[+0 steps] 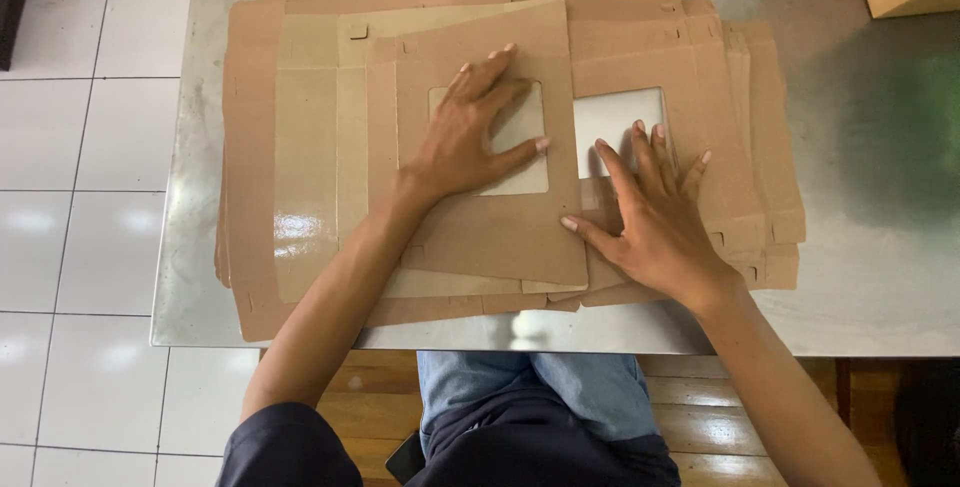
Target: The person assembles a flat-pack cardboard box with a clear window by folding along creases and tucking tabs into slots. The person works on a metal table, handling one box at a time and completing the assembly of one unit.
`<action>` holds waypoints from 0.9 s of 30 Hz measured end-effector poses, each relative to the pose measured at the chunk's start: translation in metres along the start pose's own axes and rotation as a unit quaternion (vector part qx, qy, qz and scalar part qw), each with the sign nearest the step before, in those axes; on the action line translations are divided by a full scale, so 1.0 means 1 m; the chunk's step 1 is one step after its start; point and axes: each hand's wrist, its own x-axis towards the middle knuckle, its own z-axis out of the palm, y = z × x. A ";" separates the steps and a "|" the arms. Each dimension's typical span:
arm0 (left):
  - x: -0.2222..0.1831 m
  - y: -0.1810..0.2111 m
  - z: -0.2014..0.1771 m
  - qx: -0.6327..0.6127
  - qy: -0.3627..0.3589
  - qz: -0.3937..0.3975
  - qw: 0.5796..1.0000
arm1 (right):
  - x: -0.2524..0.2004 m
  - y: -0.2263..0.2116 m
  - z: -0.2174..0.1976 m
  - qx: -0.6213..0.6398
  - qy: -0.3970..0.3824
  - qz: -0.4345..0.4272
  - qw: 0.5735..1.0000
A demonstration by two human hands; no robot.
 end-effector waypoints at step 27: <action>-0.015 -0.032 -0.077 0.074 -0.013 -0.326 0.943 | 0.110 0.013 0.011 0.040 0.139 -0.027 0.989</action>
